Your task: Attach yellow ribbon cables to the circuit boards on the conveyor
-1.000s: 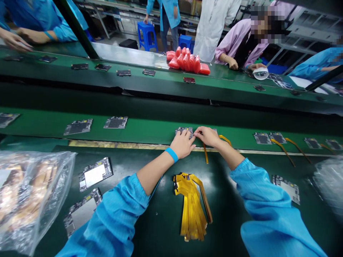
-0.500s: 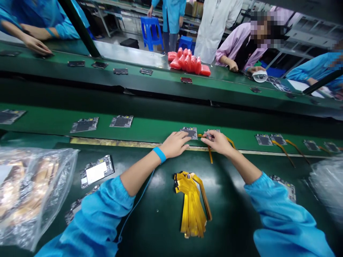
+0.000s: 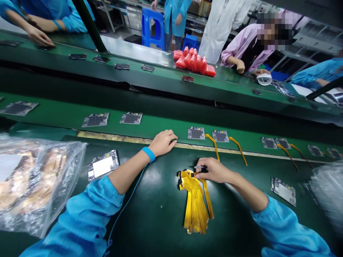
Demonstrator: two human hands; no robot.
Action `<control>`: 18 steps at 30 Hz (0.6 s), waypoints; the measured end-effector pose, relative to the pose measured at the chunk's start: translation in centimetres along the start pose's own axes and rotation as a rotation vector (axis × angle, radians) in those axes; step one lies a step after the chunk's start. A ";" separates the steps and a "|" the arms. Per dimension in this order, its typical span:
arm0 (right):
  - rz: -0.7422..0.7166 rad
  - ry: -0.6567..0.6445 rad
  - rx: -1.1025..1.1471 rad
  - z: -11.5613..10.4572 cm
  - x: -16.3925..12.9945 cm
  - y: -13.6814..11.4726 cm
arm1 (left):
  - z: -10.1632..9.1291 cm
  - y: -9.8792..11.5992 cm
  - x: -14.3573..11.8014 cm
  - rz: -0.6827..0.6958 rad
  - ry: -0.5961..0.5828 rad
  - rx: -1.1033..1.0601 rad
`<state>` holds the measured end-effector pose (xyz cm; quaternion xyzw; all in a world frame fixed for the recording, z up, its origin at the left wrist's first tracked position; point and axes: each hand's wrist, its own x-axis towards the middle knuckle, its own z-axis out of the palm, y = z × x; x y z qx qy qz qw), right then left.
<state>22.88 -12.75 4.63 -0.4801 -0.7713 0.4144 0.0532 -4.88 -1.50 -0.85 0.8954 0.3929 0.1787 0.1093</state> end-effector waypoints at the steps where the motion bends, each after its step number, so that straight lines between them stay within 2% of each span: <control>1: 0.000 -0.005 0.043 0.1 0.0 0.2 | 0.1 0.0 0.0 0.002 0.003 -0.006; 7: -0.017 -0.018 0.259 -0.4 -0.4 0.1 | 0.3 0.0 0.1 0.002 0.026 -0.037; 12: 0.027 0.030 0.293 -1.1 -0.2 -0.3 | 0.4 0.1 0.1 0.021 0.048 -0.075; 18: 0.052 0.020 0.282 -2.3 0.3 -0.6 | -0.2 0.0 0.1 -0.002 0.104 -0.120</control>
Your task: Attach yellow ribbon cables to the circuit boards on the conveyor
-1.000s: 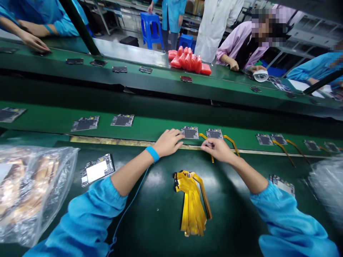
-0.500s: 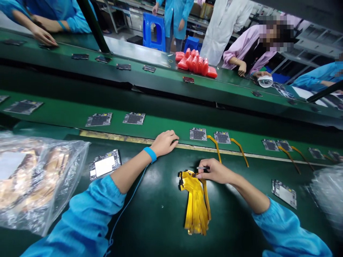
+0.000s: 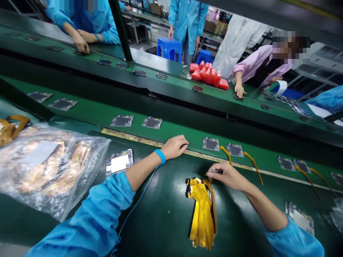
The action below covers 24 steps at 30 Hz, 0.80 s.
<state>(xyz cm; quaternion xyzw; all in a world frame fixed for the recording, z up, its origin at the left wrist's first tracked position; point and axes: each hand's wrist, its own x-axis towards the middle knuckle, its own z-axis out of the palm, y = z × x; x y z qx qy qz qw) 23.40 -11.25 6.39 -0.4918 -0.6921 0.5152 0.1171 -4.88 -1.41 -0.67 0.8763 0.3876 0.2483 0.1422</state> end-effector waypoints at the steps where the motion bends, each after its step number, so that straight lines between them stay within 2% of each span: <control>1: -0.008 0.007 -0.013 -0.2 0.1 -0.2 | -0.3 -0.2 0.1 -0.010 0.003 0.011; 4: -0.037 0.051 -0.056 -0.9 0.6 -1.0 | -1.6 -1.5 0.6 -0.105 0.032 0.065; 8: -0.065 0.119 -0.074 -1.6 2.0 -1.9 | -4.0 -4.7 1.2 -0.317 0.084 0.197; 11: -0.103 0.166 -0.084 -2.0 3.4 -2.4 | -5.4 -7.3 1.2 -0.445 0.067 0.308; 14: -0.137 0.200 -0.044 -2.5 4.8 -3.0 | -6.1 -9.0 0.9 -0.498 0.023 0.349; 19: -0.178 0.209 0.082 -2.7 7.5 -3.8 | -6.3 -9.3 1.2 -0.508 -0.045 0.316; 24: -0.182 0.173 0.191 -1.4 10.7 -4.1 | -6.6 -9.0 2.2 -0.531 -0.106 0.260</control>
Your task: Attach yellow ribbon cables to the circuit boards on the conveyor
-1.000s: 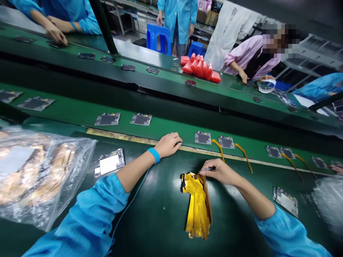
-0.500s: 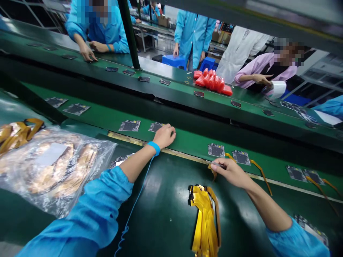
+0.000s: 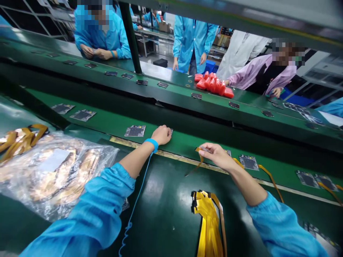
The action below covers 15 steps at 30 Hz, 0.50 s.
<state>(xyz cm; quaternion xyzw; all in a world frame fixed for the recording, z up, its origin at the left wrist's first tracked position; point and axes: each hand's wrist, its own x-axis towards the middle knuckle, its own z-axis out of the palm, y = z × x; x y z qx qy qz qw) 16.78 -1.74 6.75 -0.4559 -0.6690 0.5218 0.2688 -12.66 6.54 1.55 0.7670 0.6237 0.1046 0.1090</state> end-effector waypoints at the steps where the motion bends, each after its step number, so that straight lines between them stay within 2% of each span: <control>1: 0.007 0.003 0.019 0.5 0.6 0.3 | -0.1 0.1 0.1 0.000 -0.007 -0.003; 6: 0.060 0.098 0.092 2.3 3.8 2.1 | -0.2 0.5 0.7 -0.006 -0.036 -0.007; 15: 0.064 0.194 0.018 3.2 6.9 4.2 | 0.6 2.1 1.4 -0.026 -0.027 0.012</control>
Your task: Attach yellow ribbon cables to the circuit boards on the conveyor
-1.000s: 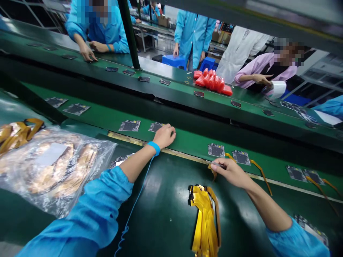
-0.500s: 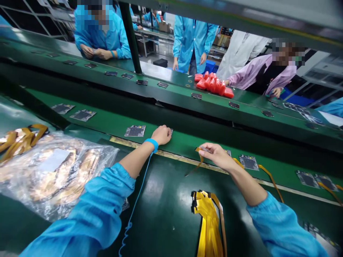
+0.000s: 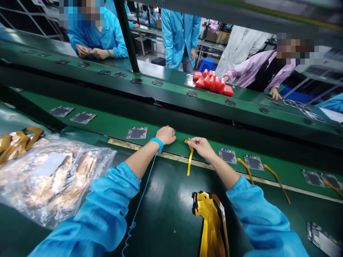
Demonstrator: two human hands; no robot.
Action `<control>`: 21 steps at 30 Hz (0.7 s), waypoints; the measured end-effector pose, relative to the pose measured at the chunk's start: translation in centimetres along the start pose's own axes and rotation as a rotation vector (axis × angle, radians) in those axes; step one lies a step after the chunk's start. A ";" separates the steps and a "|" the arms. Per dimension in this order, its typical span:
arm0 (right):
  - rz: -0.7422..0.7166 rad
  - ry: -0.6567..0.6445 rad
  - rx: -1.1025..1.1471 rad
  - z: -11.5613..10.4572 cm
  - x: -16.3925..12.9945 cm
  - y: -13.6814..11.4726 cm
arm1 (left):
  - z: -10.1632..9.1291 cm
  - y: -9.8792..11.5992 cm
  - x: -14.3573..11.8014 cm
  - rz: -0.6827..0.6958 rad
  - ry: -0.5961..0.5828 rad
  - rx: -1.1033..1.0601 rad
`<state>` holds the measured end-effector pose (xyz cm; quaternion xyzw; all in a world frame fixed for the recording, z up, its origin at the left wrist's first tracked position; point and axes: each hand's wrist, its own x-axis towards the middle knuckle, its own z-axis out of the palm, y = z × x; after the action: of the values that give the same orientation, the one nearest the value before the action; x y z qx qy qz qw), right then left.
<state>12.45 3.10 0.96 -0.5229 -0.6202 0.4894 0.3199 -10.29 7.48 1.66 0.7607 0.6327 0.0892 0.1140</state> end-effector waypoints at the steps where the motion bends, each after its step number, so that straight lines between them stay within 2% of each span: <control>1: -0.001 0.005 0.000 0.2 0.2 0.1 | 0.0 0.1 0.1 0.002 0.000 0.001; 6: 0.053 0.064 -0.009 1.7 1.6 0.3 | -0.1 0.3 -0.2 0.042 -0.013 -0.008; 9: 0.113 0.134 -0.157 2.7 2.4 -0.1 | -0.1 -0.4 -1.0 0.129 0.002 -0.042; 12: 0.161 0.157 -0.309 3.4 2.9 -0.8 | 0.0 -1.3 -2.3 0.256 0.067 -0.069; 15: 0.197 0.185 -0.402 3.8 3.1 -1.6 | 0.2 -1.9 -3.5 0.326 0.093 -0.038; 21: 0.221 0.217 -0.486 3.6 3.3 -2.2 | 0.6 -1.7 -4.6 0.363 0.055 0.037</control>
<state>7.61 5.30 1.46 -0.6981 -0.6206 0.2996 0.1943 -12.61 3.18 0.66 0.8617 0.4893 0.1175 0.0648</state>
